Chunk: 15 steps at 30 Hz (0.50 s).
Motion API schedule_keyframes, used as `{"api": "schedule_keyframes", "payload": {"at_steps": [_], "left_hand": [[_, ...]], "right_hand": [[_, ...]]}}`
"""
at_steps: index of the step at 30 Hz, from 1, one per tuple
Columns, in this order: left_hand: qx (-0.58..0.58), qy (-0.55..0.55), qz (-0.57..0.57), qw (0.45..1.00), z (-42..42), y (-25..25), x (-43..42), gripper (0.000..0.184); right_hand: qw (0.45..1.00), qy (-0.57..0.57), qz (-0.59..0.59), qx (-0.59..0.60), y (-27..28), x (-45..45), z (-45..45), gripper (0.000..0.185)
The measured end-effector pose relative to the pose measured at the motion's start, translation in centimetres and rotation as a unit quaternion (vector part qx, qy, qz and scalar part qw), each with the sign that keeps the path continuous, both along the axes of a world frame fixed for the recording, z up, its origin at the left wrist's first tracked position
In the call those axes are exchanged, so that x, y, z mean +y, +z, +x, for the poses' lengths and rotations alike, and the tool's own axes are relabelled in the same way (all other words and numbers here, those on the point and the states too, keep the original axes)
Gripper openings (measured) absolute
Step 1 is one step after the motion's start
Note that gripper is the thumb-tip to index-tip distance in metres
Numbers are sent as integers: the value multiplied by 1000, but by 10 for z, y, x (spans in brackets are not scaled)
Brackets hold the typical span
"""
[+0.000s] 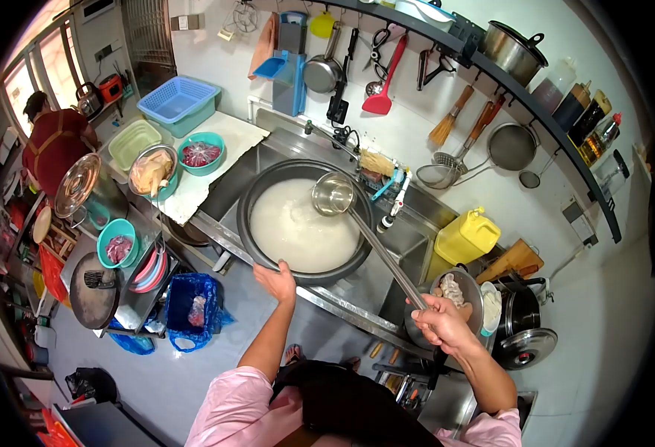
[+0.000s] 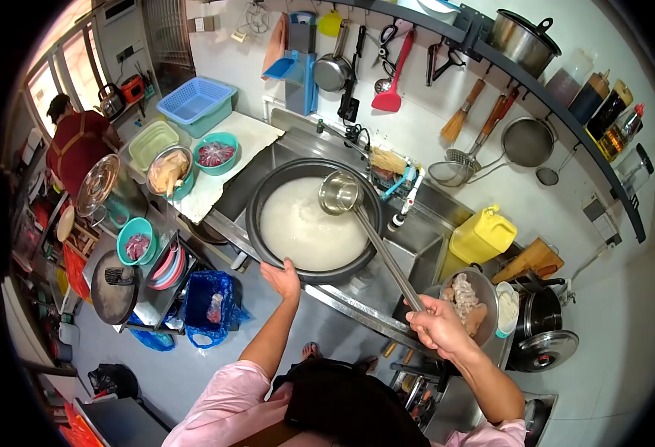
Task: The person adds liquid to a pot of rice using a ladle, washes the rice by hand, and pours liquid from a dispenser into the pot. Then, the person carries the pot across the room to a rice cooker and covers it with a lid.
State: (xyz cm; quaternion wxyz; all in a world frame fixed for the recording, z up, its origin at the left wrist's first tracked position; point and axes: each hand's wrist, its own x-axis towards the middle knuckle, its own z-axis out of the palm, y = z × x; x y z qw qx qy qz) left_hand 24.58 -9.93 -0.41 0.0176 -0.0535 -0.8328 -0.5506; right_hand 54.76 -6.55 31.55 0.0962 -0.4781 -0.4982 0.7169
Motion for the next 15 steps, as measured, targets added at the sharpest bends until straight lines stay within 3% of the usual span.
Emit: {"api": "schedule_keyframes", "payload": {"at_steps": [10, 13, 15], "left_hand": [[0, -4, 3, 1000, 1, 0, 0, 73], [-4, -4, 15, 1000, 2, 7, -1, 72], [-3, -5, 22, 1000, 3, 7, 0, 72]], "right_hand": [[976, 98, 179, -74, -7, -2, 23, 49], [853, 184, 482, -73, -33, 5, 46, 49], [848, 164, 476, -166, -9, -8, 46, 48]]}}
